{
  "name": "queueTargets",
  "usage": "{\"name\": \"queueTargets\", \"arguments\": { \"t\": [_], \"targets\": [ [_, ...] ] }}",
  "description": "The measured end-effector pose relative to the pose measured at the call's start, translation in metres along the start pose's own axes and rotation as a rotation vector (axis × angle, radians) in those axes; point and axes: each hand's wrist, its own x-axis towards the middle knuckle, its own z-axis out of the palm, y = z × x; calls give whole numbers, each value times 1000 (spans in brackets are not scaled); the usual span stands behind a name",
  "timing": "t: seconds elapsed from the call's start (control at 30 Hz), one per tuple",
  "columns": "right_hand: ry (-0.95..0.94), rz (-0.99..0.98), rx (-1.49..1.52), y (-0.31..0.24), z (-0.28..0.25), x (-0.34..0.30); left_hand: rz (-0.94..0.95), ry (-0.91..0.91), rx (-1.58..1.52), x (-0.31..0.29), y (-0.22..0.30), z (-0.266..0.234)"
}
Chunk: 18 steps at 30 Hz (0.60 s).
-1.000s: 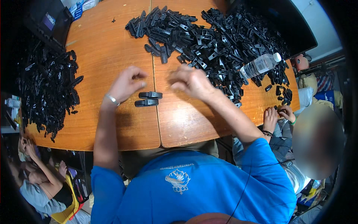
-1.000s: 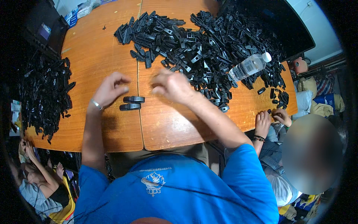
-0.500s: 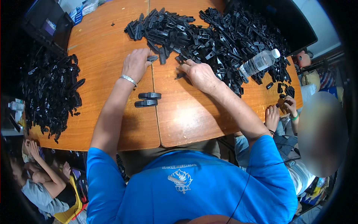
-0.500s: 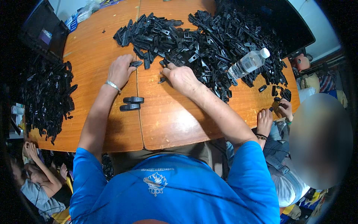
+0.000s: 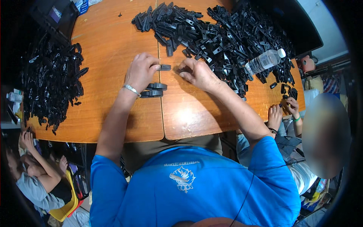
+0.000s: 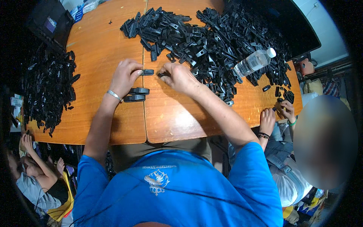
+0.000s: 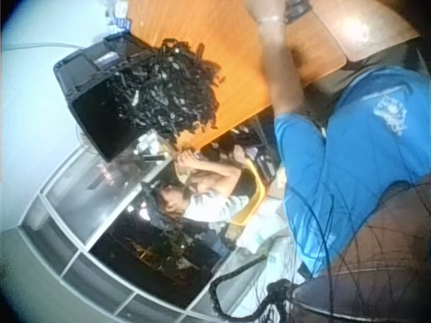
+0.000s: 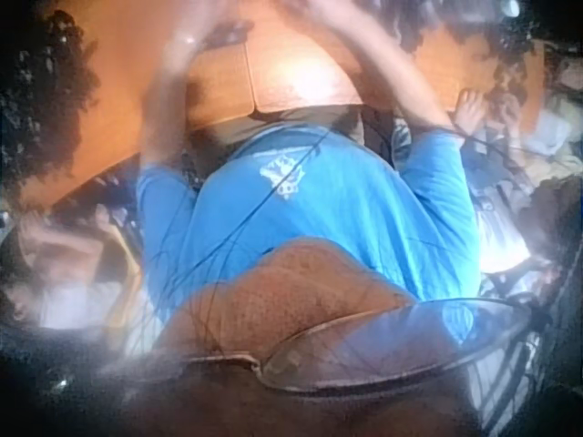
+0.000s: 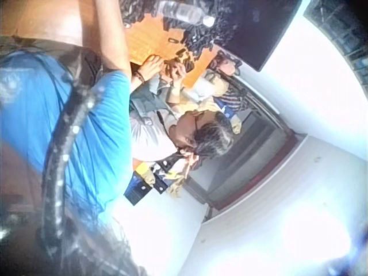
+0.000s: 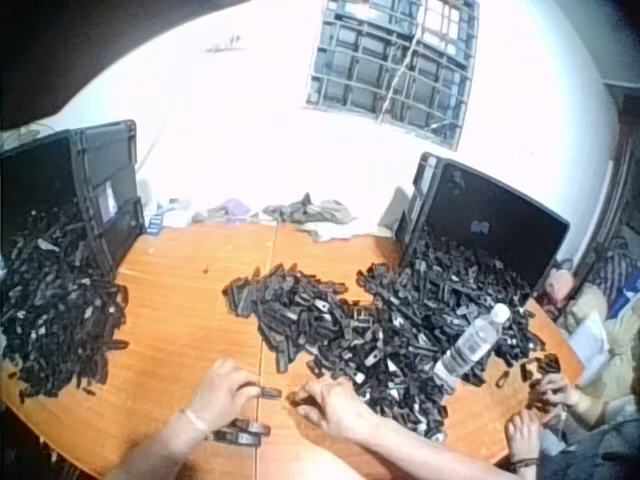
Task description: The person assembles small plastic components by snapping pieces together by hand and stacking them on the table, then clears the assembled pieces aside and sorts through the remaining loose components.
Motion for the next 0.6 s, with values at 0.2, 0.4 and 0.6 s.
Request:
{"name": "queueTargets", "arguments": {
  "t": [0.2, 0.4, 0.6],
  "targets": [
    [-59, 152, -50, -15, 5, 1, -42, 61, -28, -20, -5, 1],
    [-79, -69, -426, -6, 23, 3, -88, 55, -61, -20, -6, 1],
    [-118, 0, -449, -13, 20, 12, -85, 55, -61, -21, -9, 1]
  ]
}}
